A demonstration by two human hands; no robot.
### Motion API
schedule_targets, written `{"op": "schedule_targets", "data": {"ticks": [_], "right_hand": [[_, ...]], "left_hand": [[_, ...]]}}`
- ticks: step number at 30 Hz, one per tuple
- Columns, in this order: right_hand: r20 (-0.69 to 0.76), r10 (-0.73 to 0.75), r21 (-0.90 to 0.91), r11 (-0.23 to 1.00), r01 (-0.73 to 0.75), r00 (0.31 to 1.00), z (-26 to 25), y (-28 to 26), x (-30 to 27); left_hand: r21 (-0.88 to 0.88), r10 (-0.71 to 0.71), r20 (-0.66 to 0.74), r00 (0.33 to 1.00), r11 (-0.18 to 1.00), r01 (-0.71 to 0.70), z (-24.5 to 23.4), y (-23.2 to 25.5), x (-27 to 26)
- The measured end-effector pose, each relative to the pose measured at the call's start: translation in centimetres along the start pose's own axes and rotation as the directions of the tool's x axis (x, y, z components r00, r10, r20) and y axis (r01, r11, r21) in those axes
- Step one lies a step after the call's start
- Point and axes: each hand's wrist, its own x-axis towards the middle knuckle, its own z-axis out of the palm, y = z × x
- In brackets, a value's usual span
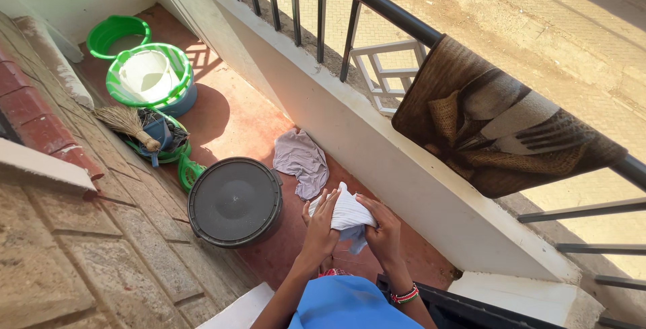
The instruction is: The person opens a door and walks onto a balcony. They pick up a white cloth and a grey shirt, then hang both items on the balcony railing to dry. The person then returns inside and closes the door.
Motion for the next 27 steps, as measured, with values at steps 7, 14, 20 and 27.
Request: {"op": "schedule_targets", "data": {"ticks": [7,14,20,27], "right_hand": [[0.046,0.068,-0.009,0.998,-0.067,0.997,-1.5,2.9,2.6],[0.001,0.081,-0.002,0.997,-0.081,0.997,-2.0,5.4,3.2],[0.003,0.111,0.015,0.994,-0.111,0.994,-3.2,6.4,3.0],[-0.066,0.106,-0.070,0.991,-0.110,0.992,-5.3,7.8,2.4]], "left_hand": [[-0.055,-0.055,0.031,0.998,0.997,0.056,3.3,0.0,2.9],[-0.039,-0.009,0.034,0.999,0.999,0.010,4.6,0.3,4.6],[-0.004,0.018,0.078,0.997,1.000,-0.017,5.0,1.1,5.4],[0.036,0.082,0.169,0.982,0.995,-0.089,7.2,1.4,6.7]]}}
